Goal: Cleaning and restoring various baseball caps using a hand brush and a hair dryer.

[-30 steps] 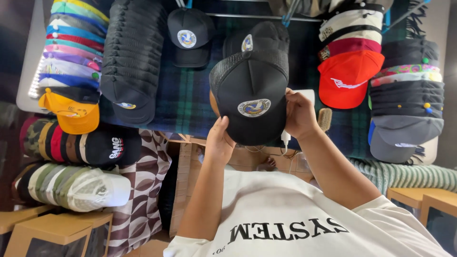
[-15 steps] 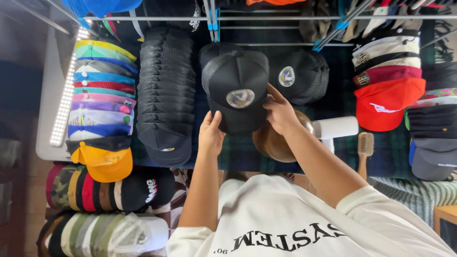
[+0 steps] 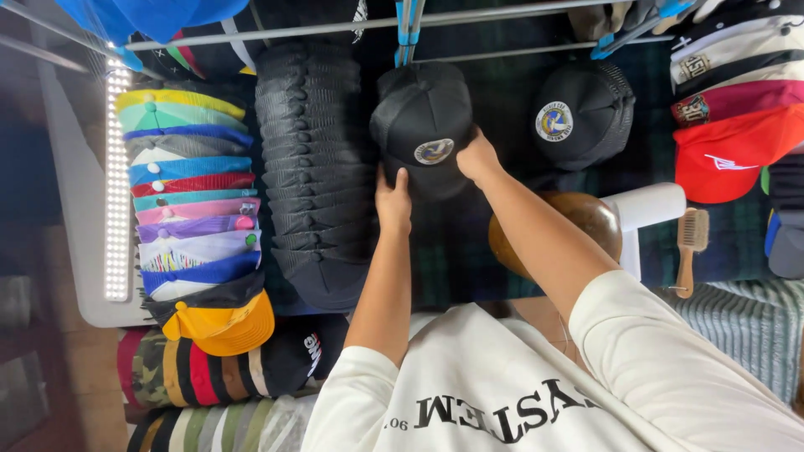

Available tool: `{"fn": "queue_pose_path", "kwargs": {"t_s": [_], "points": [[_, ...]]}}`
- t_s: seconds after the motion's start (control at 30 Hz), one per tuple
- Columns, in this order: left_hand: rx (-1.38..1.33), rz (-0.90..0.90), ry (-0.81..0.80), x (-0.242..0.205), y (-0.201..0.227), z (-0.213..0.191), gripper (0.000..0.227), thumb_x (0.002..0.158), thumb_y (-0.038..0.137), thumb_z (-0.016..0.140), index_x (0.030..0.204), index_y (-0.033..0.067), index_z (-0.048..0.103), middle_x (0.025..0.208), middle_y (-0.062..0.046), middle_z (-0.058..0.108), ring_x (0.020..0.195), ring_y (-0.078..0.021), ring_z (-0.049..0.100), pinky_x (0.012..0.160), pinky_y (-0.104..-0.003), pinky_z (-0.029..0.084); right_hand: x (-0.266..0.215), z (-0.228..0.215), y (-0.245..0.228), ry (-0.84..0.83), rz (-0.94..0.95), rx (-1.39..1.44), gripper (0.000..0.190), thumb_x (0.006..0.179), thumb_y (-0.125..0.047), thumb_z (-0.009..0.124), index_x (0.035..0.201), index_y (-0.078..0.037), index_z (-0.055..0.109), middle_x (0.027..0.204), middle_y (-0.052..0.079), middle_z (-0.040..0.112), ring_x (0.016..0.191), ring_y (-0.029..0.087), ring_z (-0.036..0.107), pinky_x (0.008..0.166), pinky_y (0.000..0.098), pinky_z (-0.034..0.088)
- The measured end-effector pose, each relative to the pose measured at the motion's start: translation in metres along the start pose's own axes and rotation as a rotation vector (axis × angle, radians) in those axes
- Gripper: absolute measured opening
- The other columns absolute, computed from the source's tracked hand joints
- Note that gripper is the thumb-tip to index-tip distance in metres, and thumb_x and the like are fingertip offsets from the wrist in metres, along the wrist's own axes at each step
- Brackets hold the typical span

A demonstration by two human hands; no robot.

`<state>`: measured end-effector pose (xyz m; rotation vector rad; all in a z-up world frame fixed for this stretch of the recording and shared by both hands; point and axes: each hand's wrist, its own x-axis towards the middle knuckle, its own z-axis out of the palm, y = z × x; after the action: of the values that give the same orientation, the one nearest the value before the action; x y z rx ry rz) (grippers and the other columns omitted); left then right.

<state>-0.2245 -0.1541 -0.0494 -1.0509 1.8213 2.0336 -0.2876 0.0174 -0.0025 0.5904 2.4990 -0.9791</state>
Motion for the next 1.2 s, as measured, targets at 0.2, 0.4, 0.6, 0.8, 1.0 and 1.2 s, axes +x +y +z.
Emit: {"fn": "queue_pose_path", "kwargs": {"t_s": [0.2, 0.4, 0.6, 0.8, 1.0, 1.2], "points": [[0.314, 0.156, -0.038, 0.009, -0.001, 0.006, 0.066, 0.106, 0.036, 0.058, 0.163, 0.0157, 0.031, 0.163, -0.015, 0.041, 0.149, -0.0293, 0.04, 0.123, -0.046, 0.037, 0.001, -0.006, -0.009, 0.016, -0.004, -0.101, 0.067, 0.096, -0.007, 0.051, 0.159, -0.009, 0.03, 0.149, 0.021, 0.054, 0.14, 0.033, 0.051, 0.119, 0.0454, 0.042], [0.657, 0.115, 0.078, 0.013, -0.006, 0.012, 0.061, 0.11, 0.045, 0.042, 0.16, 0.0117, 0.034, 0.148, -0.018, 0.058, 0.136, -0.0281, 0.057, 0.112, -0.045, 0.051, -0.023, -0.026, -0.04, -0.102, -0.051, -0.112, 0.063, 0.102, -0.013, 0.045, 0.162, -0.007, 0.025, 0.157, 0.03, 0.04, 0.147, 0.04, 0.039, 0.124, 0.0464, 0.036], [0.614, 0.139, 0.055, 0.01, -0.005, 0.003, 0.065, 0.11, 0.045, 0.044, 0.163, 0.0125, 0.028, 0.16, -0.018, 0.045, 0.147, -0.0329, 0.044, 0.121, -0.047, 0.04, -0.012, -0.013, -0.028, -0.152, -0.066, -0.351, 0.062, 0.104, -0.032, 0.05, 0.157, -0.003, 0.037, 0.157, 0.036, 0.034, 0.147, 0.04, 0.039, 0.12, 0.0459, 0.039], [0.545, 0.15, 0.04, -0.031, 0.015, -0.002, 0.075, 0.107, 0.046, 0.052, 0.166, 0.0156, 0.017, 0.166, -0.019, 0.033, 0.152, -0.0375, 0.032, 0.124, -0.051, 0.031, -0.012, -0.055, -0.006, -0.406, -0.066, -0.218, 0.062, 0.097, -0.043, 0.064, 0.146, -0.004, 0.057, 0.128, 0.028, 0.067, 0.093, 0.032, 0.075, 0.075, 0.0409, 0.063], [0.352, 0.435, -0.075, -0.086, -0.014, 0.043, 0.068, 0.1, 0.024, 0.068, 0.157, 0.0034, 0.038, 0.145, -0.031, 0.042, 0.128, -0.0485, 0.055, 0.106, -0.055, 0.051, -0.042, -0.174, 0.078, 0.061, -0.189, 0.493, 0.037, 0.101, -0.006, 0.057, 0.136, 0.006, 0.059, 0.116, 0.028, 0.068, 0.099, 0.034, 0.072, 0.08, 0.0457, 0.063], [0.506, 0.264, -0.34, -0.019, -0.033, 0.155, 0.079, 0.097, 0.049, 0.067, 0.158, 0.0069, 0.039, 0.159, -0.026, 0.038, 0.141, -0.0349, 0.051, 0.115, -0.049, 0.046, -0.002, -0.201, 0.158, 0.288, -0.125, 0.467, 0.037, 0.1, -0.01, 0.065, 0.136, 0.0, 0.061, 0.13, 0.023, 0.061, 0.11, 0.031, 0.069, 0.084, 0.0404, 0.065]]}}
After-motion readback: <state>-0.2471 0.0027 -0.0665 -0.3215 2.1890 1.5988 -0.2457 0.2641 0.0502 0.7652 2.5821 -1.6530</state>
